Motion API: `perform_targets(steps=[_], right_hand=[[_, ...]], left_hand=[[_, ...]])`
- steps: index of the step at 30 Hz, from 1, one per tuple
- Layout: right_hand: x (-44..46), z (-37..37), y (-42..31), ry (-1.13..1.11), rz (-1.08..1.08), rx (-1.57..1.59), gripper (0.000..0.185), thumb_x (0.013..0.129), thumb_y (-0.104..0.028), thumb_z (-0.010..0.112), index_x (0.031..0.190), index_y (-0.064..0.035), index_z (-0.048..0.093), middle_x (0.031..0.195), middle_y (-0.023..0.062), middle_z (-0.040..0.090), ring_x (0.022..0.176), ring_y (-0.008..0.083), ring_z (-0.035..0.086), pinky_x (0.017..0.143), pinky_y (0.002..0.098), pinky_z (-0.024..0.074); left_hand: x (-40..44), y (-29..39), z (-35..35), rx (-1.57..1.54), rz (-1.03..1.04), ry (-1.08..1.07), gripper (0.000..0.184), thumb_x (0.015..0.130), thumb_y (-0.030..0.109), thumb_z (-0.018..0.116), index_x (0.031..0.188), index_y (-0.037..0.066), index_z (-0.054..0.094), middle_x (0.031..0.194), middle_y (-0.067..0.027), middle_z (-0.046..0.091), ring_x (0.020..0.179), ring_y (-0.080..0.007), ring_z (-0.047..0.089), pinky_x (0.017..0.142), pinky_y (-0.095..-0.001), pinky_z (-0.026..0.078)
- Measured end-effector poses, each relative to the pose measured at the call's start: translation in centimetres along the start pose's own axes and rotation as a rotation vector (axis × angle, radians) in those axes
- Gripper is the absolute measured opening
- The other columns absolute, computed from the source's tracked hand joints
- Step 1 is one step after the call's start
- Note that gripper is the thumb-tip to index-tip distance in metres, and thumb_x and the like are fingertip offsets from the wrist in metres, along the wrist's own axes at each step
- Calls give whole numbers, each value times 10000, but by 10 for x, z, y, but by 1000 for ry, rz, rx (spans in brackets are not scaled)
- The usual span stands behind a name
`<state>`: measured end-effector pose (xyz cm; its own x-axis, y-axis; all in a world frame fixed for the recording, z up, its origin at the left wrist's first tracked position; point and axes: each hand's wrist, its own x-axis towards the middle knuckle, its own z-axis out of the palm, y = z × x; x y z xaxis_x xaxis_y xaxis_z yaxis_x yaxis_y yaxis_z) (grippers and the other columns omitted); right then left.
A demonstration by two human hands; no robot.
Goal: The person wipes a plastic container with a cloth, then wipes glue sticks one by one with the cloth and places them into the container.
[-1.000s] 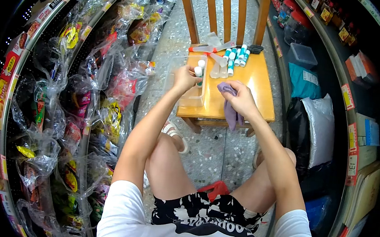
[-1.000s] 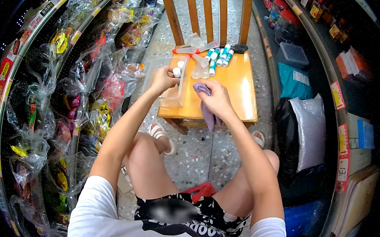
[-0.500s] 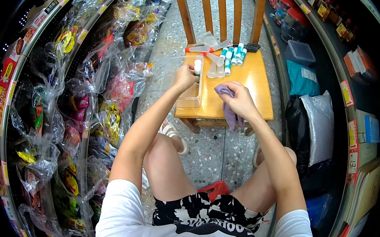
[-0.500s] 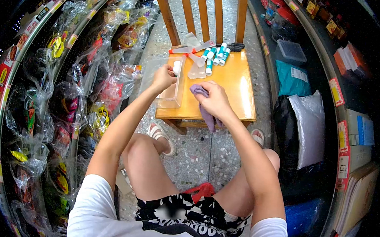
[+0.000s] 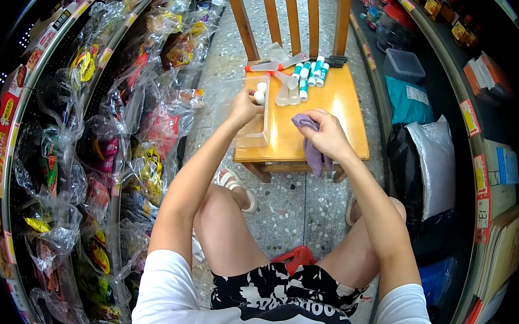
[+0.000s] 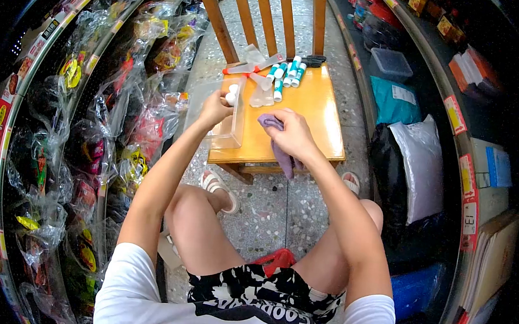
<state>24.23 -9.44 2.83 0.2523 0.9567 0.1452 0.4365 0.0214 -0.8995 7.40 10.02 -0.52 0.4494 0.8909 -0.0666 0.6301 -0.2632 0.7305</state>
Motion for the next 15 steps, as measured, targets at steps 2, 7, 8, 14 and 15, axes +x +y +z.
perform_targets(steps=[2, 7, 8, 14, 15], right_hand=[[-1, -2, 0, 0, -1, -13, 255, 810, -170, 645, 1012, -22, 695, 992, 152, 666, 911, 290, 654, 810, 365, 506], [-3, -10, 2, 20, 3, -31, 252, 813, -183, 653, 1011, -33, 697, 982, 154, 665, 903, 288, 653, 799, 363, 506], [-3, -13, 0, 24, 10, -34, 253, 811, -185, 656, 1010, -35, 698, 976, 157, 664, 901, 290, 653, 796, 365, 506], [2, -19, 14, 180, 77, -13, 283, 792, -197, 670, 1023, -36, 691, 948, 171, 661, 903, 311, 648, 797, 385, 502], [4, -21, 18, 218, 89, -27, 289, 790, -198, 672, 1026, -32, 689, 947, 175, 660, 908, 315, 648, 800, 390, 501]], left_hand=[[6, -6, 1, -7, -9, -19, 553, 657, 42, 802, 1149, -14, 557, 934, -113, 696, 828, -187, 670, 725, -313, 531], [12, -11, 1, 58, 89, 137, 586, 677, 62, 749, 1215, -25, 533, 1057, -209, 656, 969, -317, 645, 835, -395, 507], [2, 5, -4, 98, 116, 208, 575, 698, 54, 719, 1232, -28, 524, 1092, -225, 642, 1006, -335, 632, 858, -402, 500], [-41, 87, 11, -15, 580, 437, 391, 802, -51, 528, 1193, -50, 527, 1118, -234, 588, 1074, -380, 561, 913, -422, 458], [-39, 93, 22, -12, 609, 438, 378, 813, -34, 541, 1191, -48, 536, 1107, -227, 599, 1058, -361, 578, 893, -409, 476]])
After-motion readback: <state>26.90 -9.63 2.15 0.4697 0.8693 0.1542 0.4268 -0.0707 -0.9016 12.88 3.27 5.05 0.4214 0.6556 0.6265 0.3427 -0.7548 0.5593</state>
